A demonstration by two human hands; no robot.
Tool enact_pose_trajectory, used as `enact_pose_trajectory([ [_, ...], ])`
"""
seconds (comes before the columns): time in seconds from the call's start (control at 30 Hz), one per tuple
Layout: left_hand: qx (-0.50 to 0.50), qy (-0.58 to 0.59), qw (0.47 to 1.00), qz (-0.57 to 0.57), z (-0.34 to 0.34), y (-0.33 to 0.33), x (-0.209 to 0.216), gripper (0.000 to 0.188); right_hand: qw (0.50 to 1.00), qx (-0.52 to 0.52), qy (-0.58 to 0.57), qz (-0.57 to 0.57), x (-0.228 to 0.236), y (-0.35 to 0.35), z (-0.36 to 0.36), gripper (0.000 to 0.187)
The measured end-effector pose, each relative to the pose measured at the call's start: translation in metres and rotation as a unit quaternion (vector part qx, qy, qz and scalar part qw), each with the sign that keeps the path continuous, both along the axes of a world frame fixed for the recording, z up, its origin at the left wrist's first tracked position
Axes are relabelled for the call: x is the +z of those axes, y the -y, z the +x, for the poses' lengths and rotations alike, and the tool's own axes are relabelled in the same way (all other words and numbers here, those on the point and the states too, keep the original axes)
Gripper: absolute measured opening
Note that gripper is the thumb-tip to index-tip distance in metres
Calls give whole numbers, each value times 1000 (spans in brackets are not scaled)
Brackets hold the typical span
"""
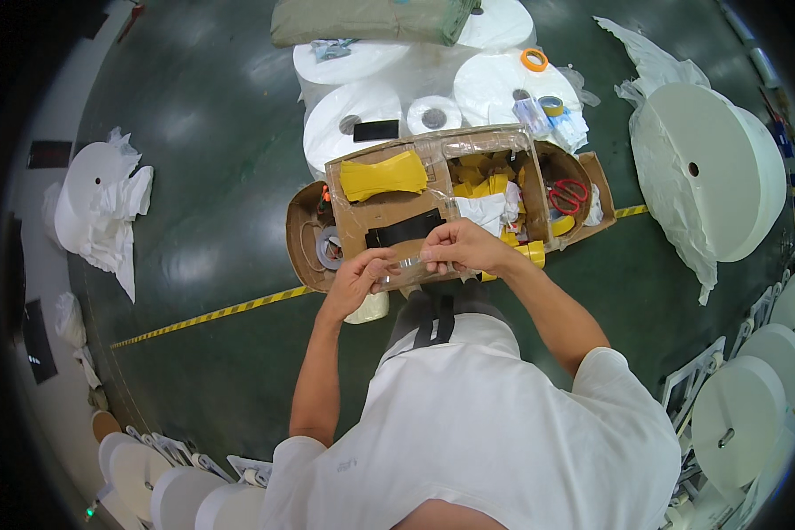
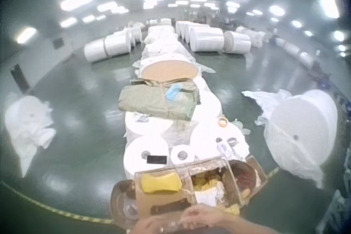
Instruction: The person organizes tape and tools in a box and cuts pieces of yellow tape using scissors.
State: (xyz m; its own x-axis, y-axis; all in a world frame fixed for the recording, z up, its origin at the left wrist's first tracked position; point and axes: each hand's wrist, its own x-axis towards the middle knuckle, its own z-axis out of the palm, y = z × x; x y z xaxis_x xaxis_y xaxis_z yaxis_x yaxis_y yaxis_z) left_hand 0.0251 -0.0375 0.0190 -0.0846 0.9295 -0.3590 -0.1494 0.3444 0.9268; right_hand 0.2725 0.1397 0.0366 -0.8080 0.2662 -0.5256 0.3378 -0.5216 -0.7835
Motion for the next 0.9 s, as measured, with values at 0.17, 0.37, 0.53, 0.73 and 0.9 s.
enact_pose_trajectory([
  [0.17, 33, -78, 996, 2, -11, -11, -13, 20, 995, -48, 13, 81, -15, -4, -13, 17],
  [0.37, 50, -454, 889, 7, 11, -52, -26, 26, 903, -105, 109, 402, -61, 5, -35, 21],
  [0.53, 17, -611, 791, -3, 17, -56, -50, 30, 782, -87, 162, 596, -83, 17, -54, 22],
  [0.73, 19, -627, 778, -21, 22, -56, -62, 34, 752, -68, 180, 631, -95, 20, -58, 20],
  [0.9, 43, -602, 796, -56, 19, -52, -61, 34, 739, -87, 164, 648, -88, 27, -68, 21],
])
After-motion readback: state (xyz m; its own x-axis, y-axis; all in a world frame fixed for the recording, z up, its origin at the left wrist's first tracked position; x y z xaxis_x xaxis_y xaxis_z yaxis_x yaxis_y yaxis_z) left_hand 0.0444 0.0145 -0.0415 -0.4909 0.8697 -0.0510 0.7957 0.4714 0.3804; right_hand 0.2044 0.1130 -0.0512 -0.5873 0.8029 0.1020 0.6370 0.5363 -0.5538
